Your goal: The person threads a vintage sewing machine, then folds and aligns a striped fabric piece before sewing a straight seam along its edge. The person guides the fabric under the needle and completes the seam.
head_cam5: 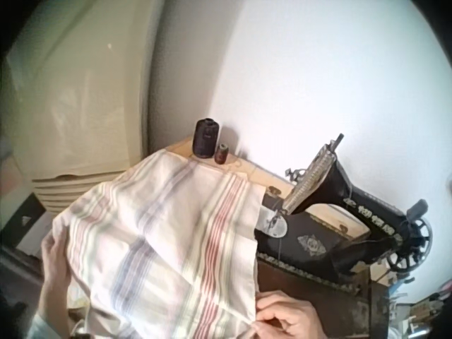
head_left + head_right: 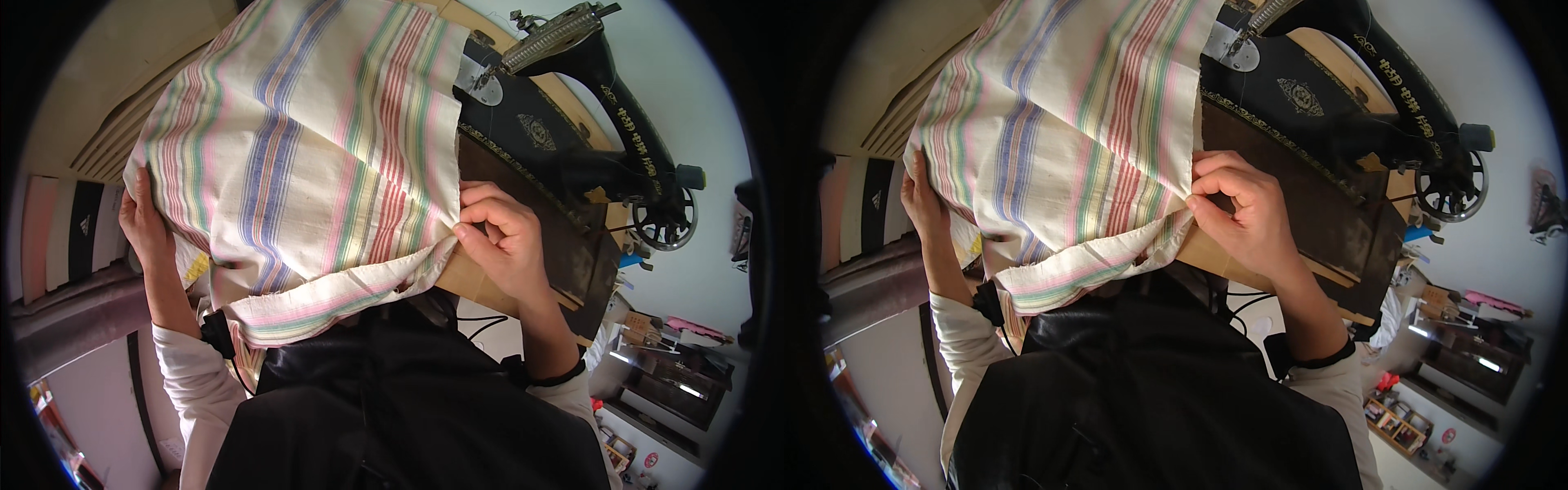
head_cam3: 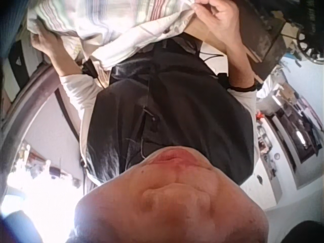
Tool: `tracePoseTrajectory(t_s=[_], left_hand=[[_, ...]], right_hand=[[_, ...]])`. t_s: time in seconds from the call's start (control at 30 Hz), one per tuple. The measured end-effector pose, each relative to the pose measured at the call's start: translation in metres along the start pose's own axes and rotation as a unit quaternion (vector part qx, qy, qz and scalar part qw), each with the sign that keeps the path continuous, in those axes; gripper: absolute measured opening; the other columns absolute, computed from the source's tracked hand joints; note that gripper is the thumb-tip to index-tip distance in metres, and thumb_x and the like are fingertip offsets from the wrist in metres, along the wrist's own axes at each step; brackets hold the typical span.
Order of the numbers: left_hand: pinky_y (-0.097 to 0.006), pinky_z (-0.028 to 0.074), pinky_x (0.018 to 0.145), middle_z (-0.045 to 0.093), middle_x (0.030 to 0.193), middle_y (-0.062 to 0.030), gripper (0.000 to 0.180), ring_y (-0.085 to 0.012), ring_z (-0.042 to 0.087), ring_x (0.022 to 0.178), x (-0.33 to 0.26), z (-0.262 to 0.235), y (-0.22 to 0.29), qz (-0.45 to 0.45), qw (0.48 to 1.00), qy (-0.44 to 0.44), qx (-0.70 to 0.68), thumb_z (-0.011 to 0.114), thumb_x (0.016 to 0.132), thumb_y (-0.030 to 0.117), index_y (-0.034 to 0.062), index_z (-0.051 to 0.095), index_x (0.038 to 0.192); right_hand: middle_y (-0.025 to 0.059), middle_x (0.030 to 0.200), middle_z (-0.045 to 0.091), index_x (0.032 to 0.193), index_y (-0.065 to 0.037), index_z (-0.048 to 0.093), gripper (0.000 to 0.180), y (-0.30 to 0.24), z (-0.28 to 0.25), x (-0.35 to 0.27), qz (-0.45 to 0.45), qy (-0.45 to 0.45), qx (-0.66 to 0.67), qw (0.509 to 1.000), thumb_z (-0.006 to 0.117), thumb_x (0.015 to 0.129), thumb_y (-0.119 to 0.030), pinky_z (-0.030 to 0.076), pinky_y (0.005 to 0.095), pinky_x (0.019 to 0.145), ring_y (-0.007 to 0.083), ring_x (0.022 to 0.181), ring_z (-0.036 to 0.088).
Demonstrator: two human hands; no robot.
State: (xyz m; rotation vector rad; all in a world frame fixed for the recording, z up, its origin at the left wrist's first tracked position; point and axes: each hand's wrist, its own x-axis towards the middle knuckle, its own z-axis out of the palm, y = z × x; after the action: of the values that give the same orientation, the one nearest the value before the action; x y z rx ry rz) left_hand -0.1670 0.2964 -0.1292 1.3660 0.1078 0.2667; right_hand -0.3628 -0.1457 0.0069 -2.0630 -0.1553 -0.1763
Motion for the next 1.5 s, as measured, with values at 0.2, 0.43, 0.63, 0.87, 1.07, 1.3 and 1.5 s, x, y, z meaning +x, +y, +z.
tracePoseTrajectory(t_s=[0.2,0.43,0.63,0.87,1.07,1.3,1.5], left_hand=[[-0.024,0.052,0.086,0.071,0.113,-0.0046,0.034,-0.0092,0.065,0.099,0.004,0.001,0.009,0.015,0.999,0.028,0.036,0.069,0.102,0.021,-0.0021,0.066,0.126],[-0.022,0.049,0.082,0.066,0.102,-0.0047,0.037,-0.0098,0.062,0.091,-0.009,0.079,0.095,0.262,0.94,0.047,0.214,0.072,0.099,0.013,-0.0015,0.061,0.132],[-0.031,0.054,0.083,0.071,0.106,-0.012,0.043,-0.0177,0.068,0.091,-0.012,0.238,0.158,0.247,0.857,-0.348,0.289,0.076,0.093,0.024,-0.0025,0.066,0.125],[-0.047,0.056,0.087,0.071,0.108,-0.0253,0.052,-0.0413,0.069,0.103,-0.059,0.325,0.11,0.295,0.611,-0.468,0.565,0.073,0.091,0.039,-0.0036,0.061,0.119],[-0.039,0.055,0.069,0.073,0.092,-0.0141,0.045,-0.0273,0.07,0.075,-0.015,0.3,0.115,0.247,0.73,-0.434,0.467,0.066,0.092,0.016,-0.0038,0.059,0.131],[-0.025,0.047,0.062,0.067,0.079,-0.0062,0.028,-0.0062,0.055,0.068,0.008,0.197,0.11,0.034,0.913,-0.299,0.276,0.063,0.091,0.007,-0.0028,0.063,0.117],[-0.023,0.04,0.058,0.06,0.072,-0.0013,0.03,-0.0051,0.047,0.063,-0.006,0.134,0.096,0.108,0.899,-0.127,0.404,0.066,0.091,0.006,-0.0028,0.062,0.119]], right_hand=[[0.0103,0.097,0.068,0.089,0.005,0.065,0.012,0.003,-0.003,-0.001,-0.014,-0.007,0.013,1.0,0.07,0.081,0.011,0.053,0.0325,0.082,0.0246,0.1,0.068],[0.0143,0.116,0.068,0.085,0.001,0.061,0.012,-0.01,-0.005,0.013,-0.015,-0.011,0.011,1.0,0.069,0.078,0.006,0.052,0.0311,0.072,0.0248,0.088,0.067],[0.0144,0.134,0.064,0.085,-0.002,0.062,0.008,-0.031,0.001,0.033,-0.073,-0.051,-0.183,0.979,0.07,0.083,-0.002,0.054,0.0398,0.076,0.0329,0.093,0.065],[0.0043,0.133,0.062,0.106,-0.013,0.069,0.034,-0.026,0.022,0.03,-0.114,-0.085,-0.306,0.941,0.081,0.078,-0.03,0.044,0.0448,0.087,0.0272,0.118,0.057],[0.0086,0.143,0.058,0.118,-0.014,0.07,0.055,-0.018,0.016,0.027,-0.114,-0.103,-0.276,0.949,0.079,0.078,-0.05,0.041,0.0457,0.094,0.0311,0.125,0.052],[0.0155,0.143,0.058,0.127,-0.01,0.071,0.066,-0.013,0.007,0.03,-0.115,-0.111,-0.235,0.959,0.073,0.084,-0.06,0.04,0.045,0.097,0.0319,0.127,0.051],[0.0178,0.147,0.055,0.119,-0.007,0.073,0.066,-0.017,0.007,0.033,-0.1,-0.145,-0.251,0.952,0.07,0.086,-0.064,0.04,0.0463,0.098,0.0325,0.128,0.05]])
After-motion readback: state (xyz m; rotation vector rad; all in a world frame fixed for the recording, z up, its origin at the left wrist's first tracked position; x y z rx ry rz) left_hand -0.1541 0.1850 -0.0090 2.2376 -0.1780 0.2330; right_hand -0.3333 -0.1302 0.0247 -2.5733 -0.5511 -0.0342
